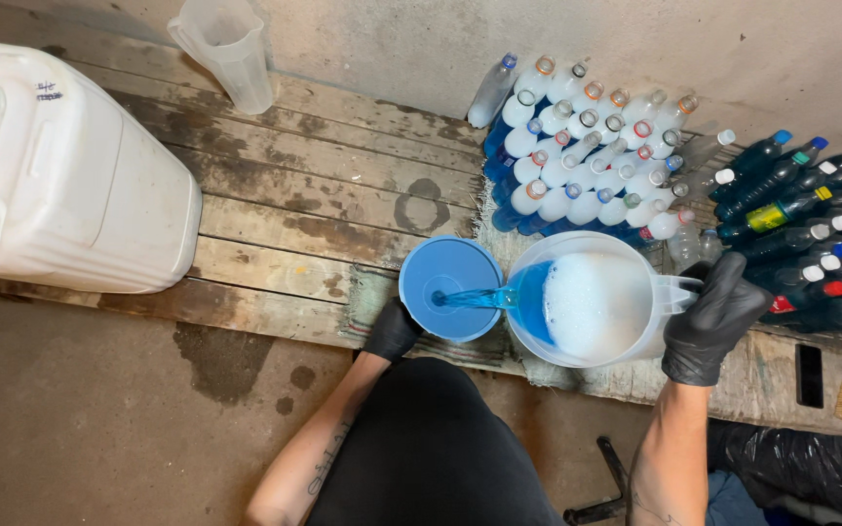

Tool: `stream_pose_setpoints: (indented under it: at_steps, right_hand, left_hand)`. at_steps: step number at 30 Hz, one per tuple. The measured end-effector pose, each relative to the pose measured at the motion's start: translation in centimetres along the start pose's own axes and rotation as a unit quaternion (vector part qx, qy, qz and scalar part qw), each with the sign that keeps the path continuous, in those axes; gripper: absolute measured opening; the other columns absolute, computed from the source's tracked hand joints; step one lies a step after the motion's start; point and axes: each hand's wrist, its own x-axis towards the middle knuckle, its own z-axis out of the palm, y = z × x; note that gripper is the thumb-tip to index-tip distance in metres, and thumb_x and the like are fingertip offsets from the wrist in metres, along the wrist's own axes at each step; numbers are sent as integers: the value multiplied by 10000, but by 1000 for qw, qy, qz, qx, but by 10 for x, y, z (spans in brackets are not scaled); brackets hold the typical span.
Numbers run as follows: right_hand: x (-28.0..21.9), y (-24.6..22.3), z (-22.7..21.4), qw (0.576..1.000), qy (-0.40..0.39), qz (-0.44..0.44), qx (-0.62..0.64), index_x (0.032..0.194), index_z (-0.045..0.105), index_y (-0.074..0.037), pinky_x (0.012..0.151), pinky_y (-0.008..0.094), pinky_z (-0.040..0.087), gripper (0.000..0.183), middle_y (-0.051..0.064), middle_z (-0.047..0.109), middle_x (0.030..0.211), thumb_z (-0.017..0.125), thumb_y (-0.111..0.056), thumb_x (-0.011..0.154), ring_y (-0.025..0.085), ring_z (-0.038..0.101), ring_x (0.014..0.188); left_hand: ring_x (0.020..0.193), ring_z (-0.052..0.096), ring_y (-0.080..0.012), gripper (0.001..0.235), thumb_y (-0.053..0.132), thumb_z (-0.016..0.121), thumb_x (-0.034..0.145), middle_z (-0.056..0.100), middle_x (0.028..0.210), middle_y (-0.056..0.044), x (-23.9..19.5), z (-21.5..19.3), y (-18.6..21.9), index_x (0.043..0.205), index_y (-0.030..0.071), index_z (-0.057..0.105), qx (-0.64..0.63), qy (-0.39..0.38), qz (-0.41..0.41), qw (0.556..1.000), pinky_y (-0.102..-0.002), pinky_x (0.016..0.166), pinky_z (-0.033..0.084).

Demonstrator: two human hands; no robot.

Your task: The person fills bottles with blue liquid from a jug using a funnel and a measuring cup.

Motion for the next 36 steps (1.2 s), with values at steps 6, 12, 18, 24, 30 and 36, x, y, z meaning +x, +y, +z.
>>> stream_pose_setpoints:
  at_steps: [6, 12, 18, 24, 30, 36]
  right_hand:
    - [0, -3, 0, 1000, -1, 17, 13, 832, 327, 20, 589, 357, 414, 317, 129, 451, 615, 389, -64, 1131, 202, 493, 610]
    - [1, -5, 0, 1000, 6, 6, 24, 828, 326, 30, 597, 371, 470, 348, 118, 397, 605, 371, -79, 1156, 189, 463, 607]
    - [1, -4, -1, 1000, 5, 7, 11, 838, 354, 51, 583, 353, 420, 360, 153, 477, 622, 362, -77, 1175, 215, 519, 610]
    - [-1, 5, 0, 1000, 7, -9, 1, 858, 386, 73, 584, 369, 458, 363, 166, 488, 637, 353, -82, 1185, 255, 550, 604]
    - [-1, -1, 2, 1000, 13, 11, 21, 843, 370, 55, 586, 362, 462, 393, 175, 512, 655, 341, -112, 1197, 235, 532, 612]
    - [-3, -5, 12, 993, 35, 86, 80, 759, 258, -50, 554, 340, 392, 509, 68, 303, 603, 318, -224, 1233, 151, 358, 583]
  left_hand:
    - [834, 732, -368, 93, 129, 710, 850, 766, 890, -181, -1, -2, 5, 917, 76, 748, -8, 0, -2, 1000, -462, 716, 595]
    - [847, 726, -379, 102, 126, 719, 848, 762, 899, -193, -2, -5, 9, 927, 69, 749, -16, 2, -6, 1000, -467, 727, 595]
    - [860, 719, -390, 113, 122, 728, 845, 757, 909, -205, -1, -7, 13, 937, 61, 750, -24, 3, -12, 1000, -472, 739, 596]
    - [873, 713, -400, 124, 119, 737, 843, 753, 918, -217, 1, -8, 18, 947, 53, 751, -32, 4, -17, 999, -477, 750, 597]
    - [886, 706, -411, 136, 116, 746, 841, 748, 928, -229, 1, -12, 21, 957, 46, 753, -39, 3, -23, 999, -481, 762, 597]
    - [899, 699, -422, 148, 113, 755, 839, 744, 937, -241, 4, -15, 24, 967, 38, 754, -46, 3, -31, 998, -486, 773, 598]
